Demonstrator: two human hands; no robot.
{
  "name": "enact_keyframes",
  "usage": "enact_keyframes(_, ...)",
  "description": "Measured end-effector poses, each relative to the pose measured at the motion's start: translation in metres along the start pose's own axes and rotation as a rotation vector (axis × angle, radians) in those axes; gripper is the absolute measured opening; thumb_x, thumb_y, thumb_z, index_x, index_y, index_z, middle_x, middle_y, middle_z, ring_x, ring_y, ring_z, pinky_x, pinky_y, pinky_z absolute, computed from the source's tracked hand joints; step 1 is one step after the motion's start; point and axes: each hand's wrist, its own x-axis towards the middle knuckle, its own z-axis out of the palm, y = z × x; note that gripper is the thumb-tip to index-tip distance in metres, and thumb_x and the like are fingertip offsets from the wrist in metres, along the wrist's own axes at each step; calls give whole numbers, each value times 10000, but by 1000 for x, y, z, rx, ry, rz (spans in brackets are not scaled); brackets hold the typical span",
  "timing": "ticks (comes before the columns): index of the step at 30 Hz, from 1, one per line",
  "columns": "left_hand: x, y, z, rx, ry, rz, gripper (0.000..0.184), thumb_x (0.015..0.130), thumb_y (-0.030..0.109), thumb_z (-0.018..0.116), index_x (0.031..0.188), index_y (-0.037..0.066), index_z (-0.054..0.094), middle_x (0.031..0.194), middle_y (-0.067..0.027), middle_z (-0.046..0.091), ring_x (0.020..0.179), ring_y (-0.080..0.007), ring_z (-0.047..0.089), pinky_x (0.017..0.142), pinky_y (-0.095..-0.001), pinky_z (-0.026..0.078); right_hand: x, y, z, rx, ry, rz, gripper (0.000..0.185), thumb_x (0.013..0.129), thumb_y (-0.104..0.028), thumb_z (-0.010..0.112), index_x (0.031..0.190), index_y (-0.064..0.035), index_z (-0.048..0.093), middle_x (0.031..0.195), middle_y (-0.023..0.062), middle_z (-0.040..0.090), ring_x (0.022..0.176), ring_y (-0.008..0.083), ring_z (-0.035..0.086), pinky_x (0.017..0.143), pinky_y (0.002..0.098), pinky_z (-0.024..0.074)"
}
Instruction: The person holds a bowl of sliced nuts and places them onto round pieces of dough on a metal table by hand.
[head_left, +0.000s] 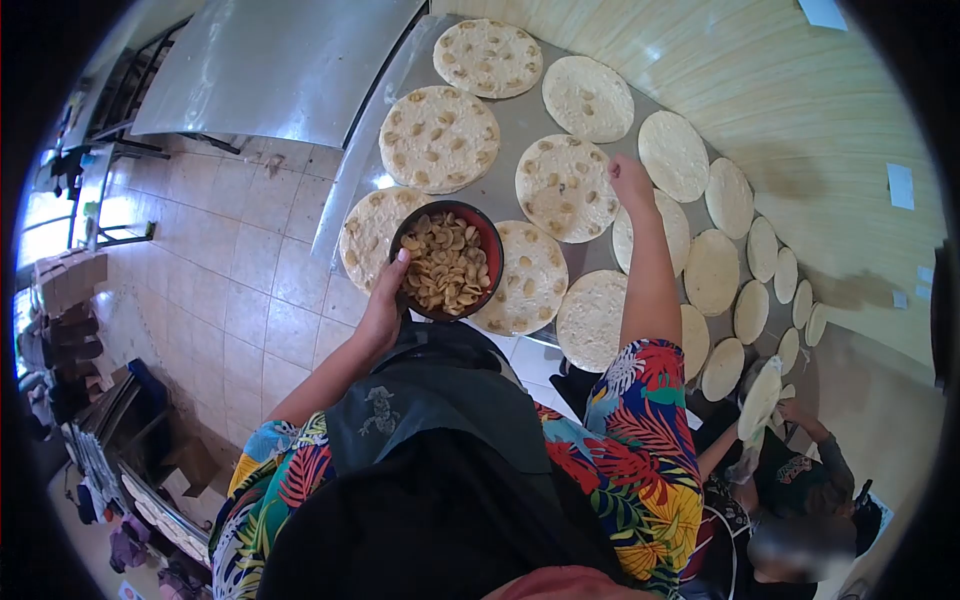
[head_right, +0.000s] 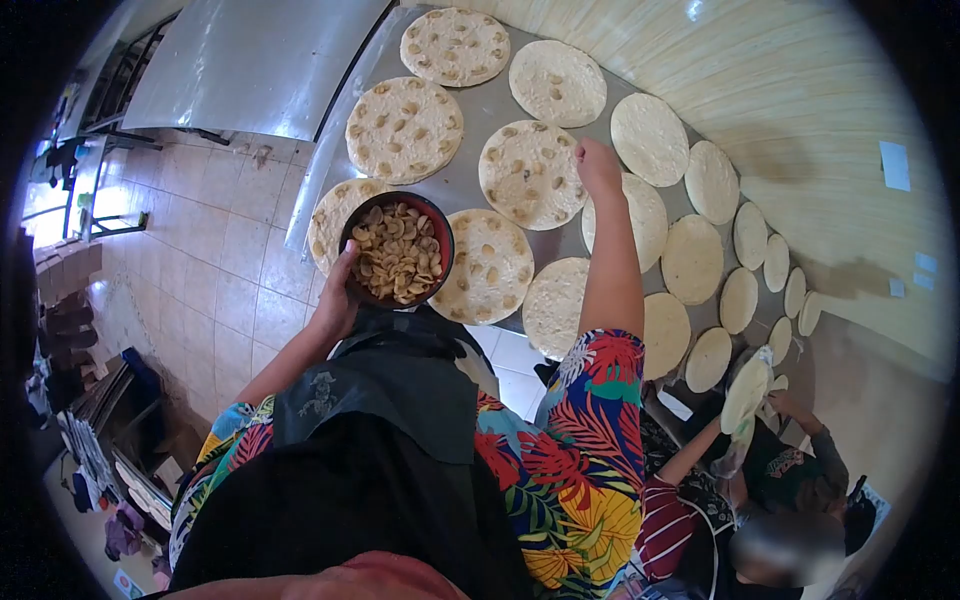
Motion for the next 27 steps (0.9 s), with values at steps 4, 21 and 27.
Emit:
enact_keyframes(4,-5,2,5,-11,-22,-9,649,916,492,491,1327,3,374,1300,-131,487,1205,-213,470,1024,-343,362,-5,-1,3,17,123,-102,99,744,10,566,819,-51,587,889,162,618,891,345,578,752,408,463)
enact_keyframes(21,-4,-1,1,27,-66,-18,635,901,538,478,1265,19,473,1216,-95,560,1135,-191,521,990,-332,378,-116,-147,-53,418,249,-168,127,816,-43,577,921,-49,648,888,101,624,745,259,613,689,336,492)
enact_keyframes(27,-2,6,12,29,-180,-35,637,926,504,453,1338,22,387,1318,-110,489,1205,-221,480,1028,-375,361,-178,-234,-58,452,151,-433,116,773,-34,601,876,-49,651,863,78,614,798,252,603,713,350,489)
